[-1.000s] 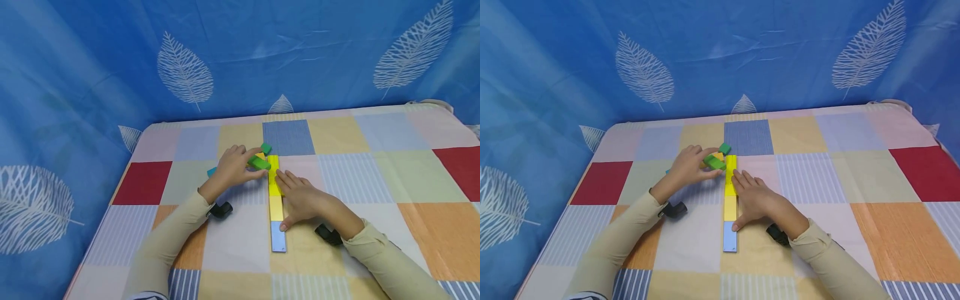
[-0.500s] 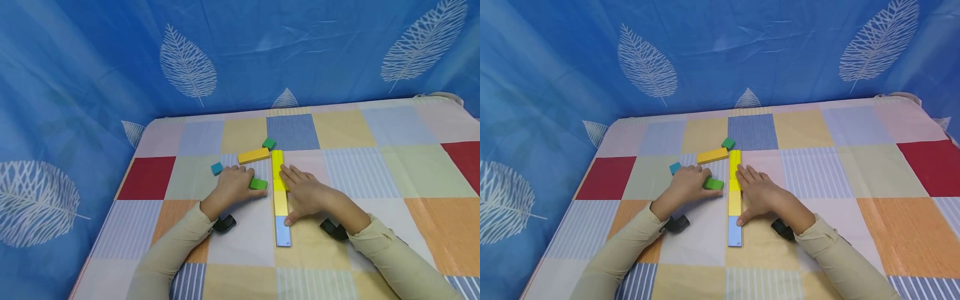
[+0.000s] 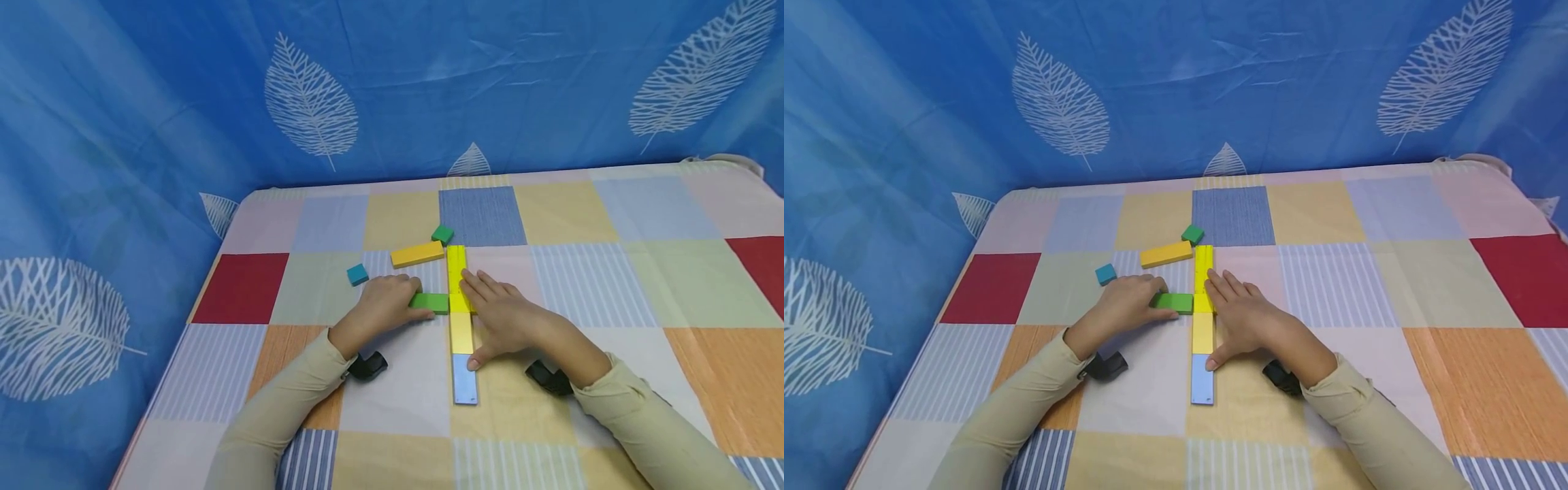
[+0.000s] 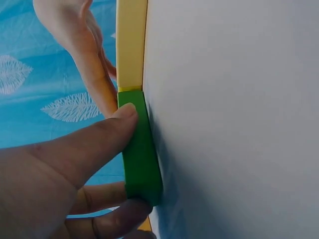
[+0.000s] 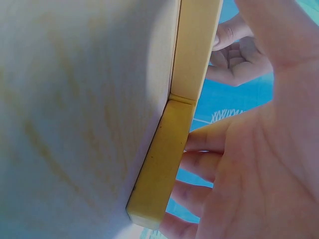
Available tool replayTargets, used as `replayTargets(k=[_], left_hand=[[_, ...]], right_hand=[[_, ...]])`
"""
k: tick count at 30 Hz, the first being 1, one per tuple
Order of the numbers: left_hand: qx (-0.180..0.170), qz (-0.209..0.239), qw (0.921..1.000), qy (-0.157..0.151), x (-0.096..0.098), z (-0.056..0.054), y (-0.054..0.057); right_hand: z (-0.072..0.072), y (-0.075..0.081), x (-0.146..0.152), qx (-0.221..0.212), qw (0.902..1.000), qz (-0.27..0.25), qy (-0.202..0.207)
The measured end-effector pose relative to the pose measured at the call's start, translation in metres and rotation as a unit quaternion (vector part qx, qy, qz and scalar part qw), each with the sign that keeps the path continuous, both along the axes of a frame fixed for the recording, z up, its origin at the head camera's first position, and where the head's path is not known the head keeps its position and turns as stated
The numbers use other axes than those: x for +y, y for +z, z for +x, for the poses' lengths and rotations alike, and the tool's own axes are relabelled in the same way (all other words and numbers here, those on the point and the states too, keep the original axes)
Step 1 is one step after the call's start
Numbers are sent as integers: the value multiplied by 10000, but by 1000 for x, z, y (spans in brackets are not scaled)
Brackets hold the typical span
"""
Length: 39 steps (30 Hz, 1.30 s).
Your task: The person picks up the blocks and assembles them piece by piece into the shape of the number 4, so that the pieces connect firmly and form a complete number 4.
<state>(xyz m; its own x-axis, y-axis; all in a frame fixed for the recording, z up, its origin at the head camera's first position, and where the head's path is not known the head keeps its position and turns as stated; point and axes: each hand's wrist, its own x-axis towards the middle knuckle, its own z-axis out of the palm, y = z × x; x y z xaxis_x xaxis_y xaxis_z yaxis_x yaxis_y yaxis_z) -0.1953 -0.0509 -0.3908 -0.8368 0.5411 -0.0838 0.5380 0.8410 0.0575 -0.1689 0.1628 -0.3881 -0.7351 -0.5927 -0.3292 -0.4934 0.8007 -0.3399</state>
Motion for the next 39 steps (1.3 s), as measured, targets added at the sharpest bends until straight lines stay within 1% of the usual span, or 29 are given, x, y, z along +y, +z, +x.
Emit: replayTargets(k=[7, 11, 23, 32, 39], left_hand=[[-94, 70, 9999, 41, 0, 0, 0], [-148, 98, 9998, 13, 1, -1, 0], [-120, 92, 9999, -15, 0, -1, -2], [-120, 182, 9997, -69, 1, -2, -2], [-214, 163, 9996, -16, 0, -3, -3]], right_hand=[[0, 0, -1, -6, 10000, 15, -17], [0, 0, -1, -25, 10000, -2, -39], [1, 0, -3, -10, 10000, -34, -37], [1, 0, -2, 16, 9999, -73, -67], [1, -1, -2, -24, 9999, -87, -79]])
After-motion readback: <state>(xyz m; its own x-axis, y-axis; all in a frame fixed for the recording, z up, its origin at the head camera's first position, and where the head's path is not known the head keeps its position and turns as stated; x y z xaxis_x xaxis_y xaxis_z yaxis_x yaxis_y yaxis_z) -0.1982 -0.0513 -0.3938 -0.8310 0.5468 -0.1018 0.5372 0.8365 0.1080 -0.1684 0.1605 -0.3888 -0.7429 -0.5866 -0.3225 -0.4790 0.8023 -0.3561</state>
